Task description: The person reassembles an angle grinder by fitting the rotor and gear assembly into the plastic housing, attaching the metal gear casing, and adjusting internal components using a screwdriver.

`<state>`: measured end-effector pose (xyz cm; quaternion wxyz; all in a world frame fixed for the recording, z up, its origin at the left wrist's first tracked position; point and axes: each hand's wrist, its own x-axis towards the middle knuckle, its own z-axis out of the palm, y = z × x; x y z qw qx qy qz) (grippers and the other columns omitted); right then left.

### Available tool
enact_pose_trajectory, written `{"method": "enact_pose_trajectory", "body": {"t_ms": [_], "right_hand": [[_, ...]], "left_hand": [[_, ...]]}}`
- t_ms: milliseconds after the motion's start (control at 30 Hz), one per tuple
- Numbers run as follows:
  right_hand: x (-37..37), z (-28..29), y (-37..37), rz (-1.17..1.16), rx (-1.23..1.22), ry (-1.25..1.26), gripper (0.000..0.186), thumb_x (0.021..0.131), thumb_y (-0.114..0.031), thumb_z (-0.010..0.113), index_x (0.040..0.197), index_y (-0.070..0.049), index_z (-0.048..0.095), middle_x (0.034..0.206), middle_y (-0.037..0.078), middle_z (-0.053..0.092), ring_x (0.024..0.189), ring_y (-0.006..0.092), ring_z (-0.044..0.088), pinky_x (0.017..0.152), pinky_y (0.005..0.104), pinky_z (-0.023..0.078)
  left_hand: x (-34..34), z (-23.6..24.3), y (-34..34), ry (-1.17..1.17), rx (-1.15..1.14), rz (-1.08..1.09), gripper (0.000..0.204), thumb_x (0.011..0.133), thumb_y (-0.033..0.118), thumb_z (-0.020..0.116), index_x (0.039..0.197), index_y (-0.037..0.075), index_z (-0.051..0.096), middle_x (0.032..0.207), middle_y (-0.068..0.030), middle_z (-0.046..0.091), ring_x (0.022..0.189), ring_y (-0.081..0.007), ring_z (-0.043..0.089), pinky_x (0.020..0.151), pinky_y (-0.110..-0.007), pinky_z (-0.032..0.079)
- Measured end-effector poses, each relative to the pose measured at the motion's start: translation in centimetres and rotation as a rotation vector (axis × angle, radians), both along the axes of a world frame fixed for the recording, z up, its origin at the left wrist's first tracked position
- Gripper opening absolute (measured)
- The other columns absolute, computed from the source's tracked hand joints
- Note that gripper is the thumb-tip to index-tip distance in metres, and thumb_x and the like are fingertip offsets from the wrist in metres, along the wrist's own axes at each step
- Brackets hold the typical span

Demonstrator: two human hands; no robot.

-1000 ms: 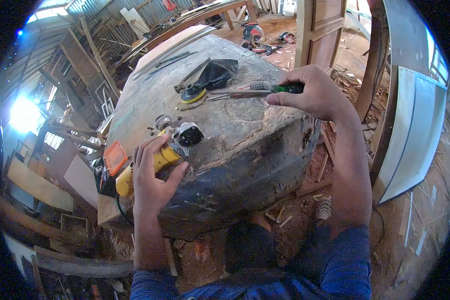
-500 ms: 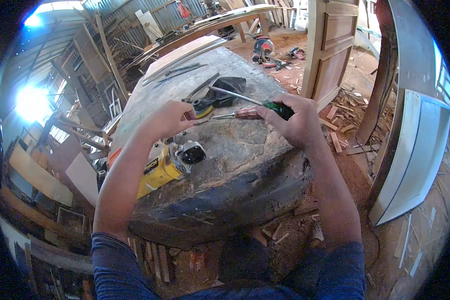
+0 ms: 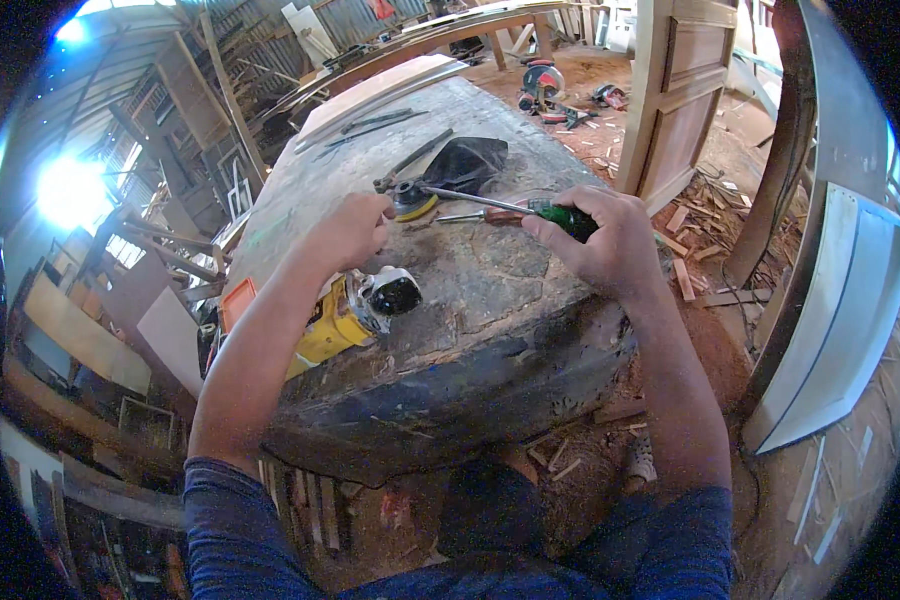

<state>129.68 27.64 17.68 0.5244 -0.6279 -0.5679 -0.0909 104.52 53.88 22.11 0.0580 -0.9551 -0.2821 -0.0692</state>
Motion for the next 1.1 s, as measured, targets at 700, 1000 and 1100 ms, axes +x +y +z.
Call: {"method": "enact_pose_trajectory", "body": {"t_ms": [700, 1000, 1100], "right_hand": [[0.7, -0.6, 0.6, 0.073, 0.012, -0.099, 0.041, 0.085, -0.042, 0.093, 0.101, -0.006, 0.079, 0.086, 0.012, 0.075, 0.077, 0.0264, 0.074, 0.072, 0.0392, 0.058], [0.7, -0.5, 0.5, 0.08, -0.005, -0.083, 0.041, 0.085, -0.042, 0.094, 0.1, -0.006, 0.079, 0.087, 0.012, 0.075, 0.078, 0.028, 0.074, 0.073, 0.0404, 0.058], [0.5, -0.5, 0.4, 0.08, -0.002, -0.085, 0.038, 0.085, -0.036, 0.094, 0.1, -0.005, 0.079, 0.086, 0.01, 0.074, 0.078, 0.0236, 0.072, 0.073, 0.0382, 0.056]], "left_hand": [[-1.1, 4.5, -4.0, -0.661, -0.966, -0.312, 0.018, 0.095, 0.004, 0.084, 0.109, -0.001, 0.072, 0.11, -0.0126, 0.078, 0.098, -0.0157, 0.076, 0.091, -0.03, 0.062], [-0.7, 4.3, -3.9, -0.662, -0.97, -0.347, 0.019, 0.092, 0.003, 0.087, 0.103, 0.001, 0.072, 0.111, -0.0128, 0.078, 0.099, -0.0153, 0.076, 0.092, -0.03, 0.062], [-0.7, 4.3, -3.9, -0.669, -0.973, -0.356, 0.018, 0.092, 0.003, 0.086, 0.102, 0.002, 0.071, 0.11, -0.0124, 0.078, 0.098, -0.0154, 0.076, 0.091, -0.03, 0.062]]}}
